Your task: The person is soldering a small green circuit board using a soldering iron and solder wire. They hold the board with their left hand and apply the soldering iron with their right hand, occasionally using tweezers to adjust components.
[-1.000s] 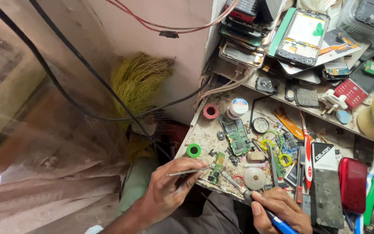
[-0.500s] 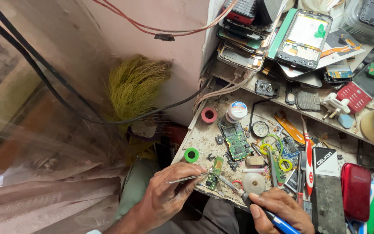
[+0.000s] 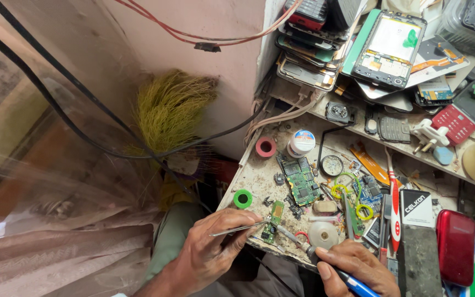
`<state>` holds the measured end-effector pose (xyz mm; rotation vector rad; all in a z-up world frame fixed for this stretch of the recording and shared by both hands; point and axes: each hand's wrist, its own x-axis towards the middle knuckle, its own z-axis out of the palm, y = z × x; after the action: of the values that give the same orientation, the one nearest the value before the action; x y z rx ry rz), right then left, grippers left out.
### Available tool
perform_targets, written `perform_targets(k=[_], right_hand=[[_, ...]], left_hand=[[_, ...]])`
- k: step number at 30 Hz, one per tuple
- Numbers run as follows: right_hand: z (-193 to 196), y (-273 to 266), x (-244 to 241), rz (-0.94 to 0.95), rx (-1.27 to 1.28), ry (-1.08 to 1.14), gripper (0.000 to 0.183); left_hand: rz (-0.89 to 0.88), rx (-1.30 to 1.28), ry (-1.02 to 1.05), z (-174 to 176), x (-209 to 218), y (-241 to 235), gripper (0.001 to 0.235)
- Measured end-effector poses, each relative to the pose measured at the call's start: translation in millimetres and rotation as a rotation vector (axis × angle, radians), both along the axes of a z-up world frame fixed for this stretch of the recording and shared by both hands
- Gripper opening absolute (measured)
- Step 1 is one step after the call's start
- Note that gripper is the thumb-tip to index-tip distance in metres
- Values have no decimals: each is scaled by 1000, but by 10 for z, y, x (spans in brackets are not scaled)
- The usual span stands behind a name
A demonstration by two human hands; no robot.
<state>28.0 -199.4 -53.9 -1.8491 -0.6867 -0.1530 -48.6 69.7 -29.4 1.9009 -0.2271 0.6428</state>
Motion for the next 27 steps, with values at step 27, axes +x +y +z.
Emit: perform_targets(k=[27], right_hand=[[-22,-36,-2,-8,-12,-2,22]], left_hand=[[-3,0,8,18,8,12,35]])
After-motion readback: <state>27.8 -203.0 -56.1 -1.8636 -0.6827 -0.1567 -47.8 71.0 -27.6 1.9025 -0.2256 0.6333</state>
